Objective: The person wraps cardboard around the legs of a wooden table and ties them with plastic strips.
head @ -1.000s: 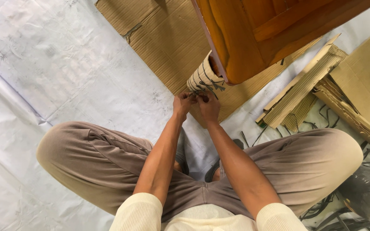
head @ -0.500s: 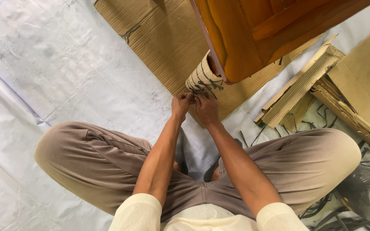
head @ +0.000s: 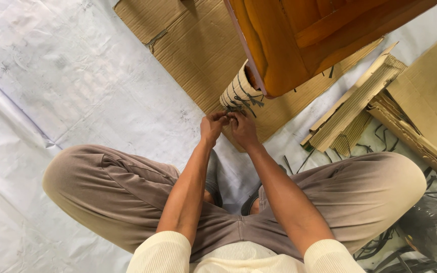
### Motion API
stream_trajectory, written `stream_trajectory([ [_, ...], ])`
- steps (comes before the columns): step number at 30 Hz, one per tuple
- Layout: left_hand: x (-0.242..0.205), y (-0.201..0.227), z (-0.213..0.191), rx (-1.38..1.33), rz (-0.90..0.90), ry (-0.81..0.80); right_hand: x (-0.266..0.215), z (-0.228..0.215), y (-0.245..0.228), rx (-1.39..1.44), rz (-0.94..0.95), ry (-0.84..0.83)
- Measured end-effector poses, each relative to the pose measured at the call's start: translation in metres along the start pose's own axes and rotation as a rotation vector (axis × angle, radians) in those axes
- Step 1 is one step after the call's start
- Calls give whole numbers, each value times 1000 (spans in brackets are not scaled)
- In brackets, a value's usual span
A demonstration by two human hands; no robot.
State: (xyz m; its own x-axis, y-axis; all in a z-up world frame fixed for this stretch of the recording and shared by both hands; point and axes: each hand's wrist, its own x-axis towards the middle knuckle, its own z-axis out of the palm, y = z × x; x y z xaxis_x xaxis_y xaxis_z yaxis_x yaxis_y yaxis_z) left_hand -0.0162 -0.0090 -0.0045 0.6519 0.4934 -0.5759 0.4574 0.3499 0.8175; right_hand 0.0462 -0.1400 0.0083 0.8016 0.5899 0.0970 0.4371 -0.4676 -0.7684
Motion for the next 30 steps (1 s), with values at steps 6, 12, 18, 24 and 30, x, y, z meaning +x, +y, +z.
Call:
stream_trajectory([
  [6, -3, -1, -2, 135, 123, 10, 0, 10, 6, -1, 45, 28],
  [12, -18, 15, 1, 260, 250, 90, 4, 0, -16, 92, 218, -8],
  [18, -20, 16, 9, 443, 326, 225, 3, 0, -16, 130, 247, 20],
  [24, -5, 8, 11, 384, 281, 231, 3, -10, -26, 2, 211, 92],
  [30, 10, 11, 7, 295, 114, 231, -5, -4, -1, -70, 164, 136],
])
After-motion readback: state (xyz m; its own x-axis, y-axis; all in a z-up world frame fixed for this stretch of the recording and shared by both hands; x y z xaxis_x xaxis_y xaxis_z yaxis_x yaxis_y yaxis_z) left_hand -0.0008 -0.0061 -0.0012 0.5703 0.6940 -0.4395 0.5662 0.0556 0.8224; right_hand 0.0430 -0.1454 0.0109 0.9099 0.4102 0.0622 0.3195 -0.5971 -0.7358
